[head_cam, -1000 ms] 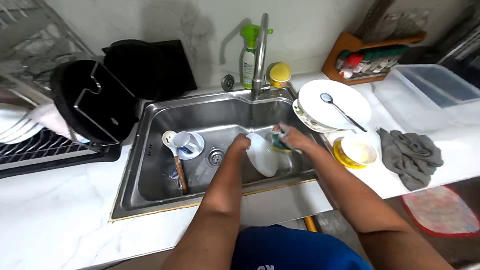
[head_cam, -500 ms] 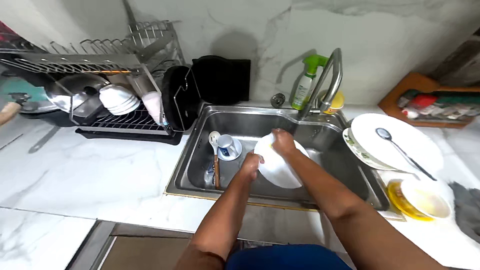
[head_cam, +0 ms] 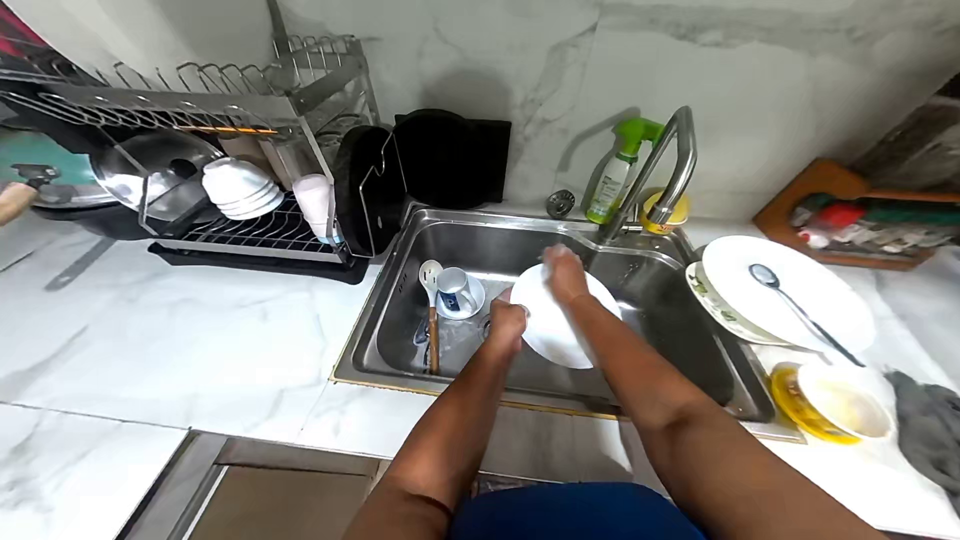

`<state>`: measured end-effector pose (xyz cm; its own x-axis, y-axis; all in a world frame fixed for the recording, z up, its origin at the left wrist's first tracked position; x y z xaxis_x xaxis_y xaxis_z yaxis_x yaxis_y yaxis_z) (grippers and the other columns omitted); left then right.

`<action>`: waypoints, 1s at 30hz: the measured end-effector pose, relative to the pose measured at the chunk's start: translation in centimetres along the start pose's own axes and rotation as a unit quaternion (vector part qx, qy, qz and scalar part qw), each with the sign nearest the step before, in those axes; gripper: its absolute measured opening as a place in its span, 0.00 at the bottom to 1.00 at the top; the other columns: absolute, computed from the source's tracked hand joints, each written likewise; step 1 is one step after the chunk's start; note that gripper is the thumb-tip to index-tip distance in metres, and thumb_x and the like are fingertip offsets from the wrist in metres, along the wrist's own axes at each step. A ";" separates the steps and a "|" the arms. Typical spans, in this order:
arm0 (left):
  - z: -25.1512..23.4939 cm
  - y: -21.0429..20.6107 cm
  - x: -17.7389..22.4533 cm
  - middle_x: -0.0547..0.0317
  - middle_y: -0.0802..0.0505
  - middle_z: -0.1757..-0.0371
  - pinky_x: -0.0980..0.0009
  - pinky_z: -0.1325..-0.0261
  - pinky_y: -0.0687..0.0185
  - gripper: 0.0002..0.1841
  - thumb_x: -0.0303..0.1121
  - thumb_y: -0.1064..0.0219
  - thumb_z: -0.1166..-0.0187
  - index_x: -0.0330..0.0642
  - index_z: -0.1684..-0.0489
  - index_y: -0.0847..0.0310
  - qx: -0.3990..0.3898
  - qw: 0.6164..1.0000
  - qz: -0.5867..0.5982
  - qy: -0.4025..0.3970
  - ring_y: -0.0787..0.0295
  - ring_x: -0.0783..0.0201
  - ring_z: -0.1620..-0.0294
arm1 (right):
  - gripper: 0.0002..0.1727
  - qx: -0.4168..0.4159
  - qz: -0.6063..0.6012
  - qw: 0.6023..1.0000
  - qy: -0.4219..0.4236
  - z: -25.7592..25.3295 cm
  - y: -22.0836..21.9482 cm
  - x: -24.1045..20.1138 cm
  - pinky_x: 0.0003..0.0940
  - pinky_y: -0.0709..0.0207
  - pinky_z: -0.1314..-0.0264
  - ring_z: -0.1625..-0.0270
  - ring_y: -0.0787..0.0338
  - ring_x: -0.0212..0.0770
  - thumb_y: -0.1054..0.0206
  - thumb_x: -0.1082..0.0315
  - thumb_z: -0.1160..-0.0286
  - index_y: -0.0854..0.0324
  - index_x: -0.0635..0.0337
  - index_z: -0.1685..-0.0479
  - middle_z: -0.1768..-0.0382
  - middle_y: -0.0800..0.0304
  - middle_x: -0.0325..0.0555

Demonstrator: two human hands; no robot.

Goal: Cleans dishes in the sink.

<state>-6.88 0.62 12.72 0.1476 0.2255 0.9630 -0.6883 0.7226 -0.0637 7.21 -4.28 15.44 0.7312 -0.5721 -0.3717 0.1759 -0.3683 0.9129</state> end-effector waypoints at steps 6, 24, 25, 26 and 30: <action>0.0 -0.7 -0.2 0.42 0.12 0.42 0.60 0.43 0.15 0.22 0.14 0.36 0.27 0.30 0.32 0.24 -0.025 1.000 -0.014 0.006 0.13 0.58 0.46 | 0.16 -0.040 0.022 0.984 0.173 1.3 -0.8 -5.3 0.60 0.30 0.21 0.27 0.17 0.66 0.37 0.71 0.20 0.14 0.70 0.40 0.36 0.13 0.68; -1.9 3.1 -0.3 0.37 0.11 0.41 0.57 0.40 0.15 0.16 0.21 0.37 0.16 0.30 0.32 0.22 0.156 0.980 0.105 -0.063 0.12 0.53 0.45 | 0.25 0.059 0.022 0.998 -0.009 2.5 0.7 -2.0 0.73 0.32 0.28 0.23 0.28 0.76 0.28 0.72 0.29 0.19 0.61 0.29 0.27 0.26 0.73; -1.9 2.9 -0.1 0.37 0.11 0.41 0.58 0.40 0.16 0.16 0.24 0.37 0.15 0.30 0.31 0.22 0.148 0.982 0.097 -0.063 0.12 0.54 0.44 | 0.22 0.080 0.017 0.996 -0.025 1.9 1.0 -1.8 0.69 0.27 0.30 0.27 0.24 0.74 0.29 0.75 0.30 0.17 0.64 0.34 0.34 0.21 0.73; -1.8 2.9 0.0 0.38 0.11 0.41 0.58 0.39 0.16 0.16 0.26 0.37 0.13 0.30 0.31 0.22 0.143 0.983 0.091 -0.063 0.12 0.55 0.44 | 0.19 0.080 -0.001 0.997 -0.021 1.7 0.6 -2.1 0.64 0.25 0.28 0.30 0.21 0.72 0.30 0.76 0.29 0.16 0.66 0.38 0.38 0.18 0.72; -2.5 3.2 -0.2 0.43 0.10 0.55 0.62 0.51 0.15 0.15 0.34 0.44 0.07 0.30 0.41 0.18 0.156 0.980 0.100 -0.075 0.13 0.59 0.58 | 0.20 -0.043 -0.083 0.987 0.134 4.4 -2.9 -5.2 0.57 0.31 0.17 0.22 0.22 0.63 0.40 0.69 0.17 0.15 0.63 0.31 0.30 0.15 0.62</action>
<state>-7.33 4.56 11.69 -0.1016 0.2260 0.9688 -0.8804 0.4331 -0.1933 0.02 -3.53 14.00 0.8335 -0.2905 -0.4700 0.3545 -0.3714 0.8581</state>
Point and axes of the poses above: each hand's wrist, its own z-axis away from the middle knuckle, its own y-axis out of the back of the hand, x = y × z, the point moved 6 cm from there along -z, towards the middle knuckle
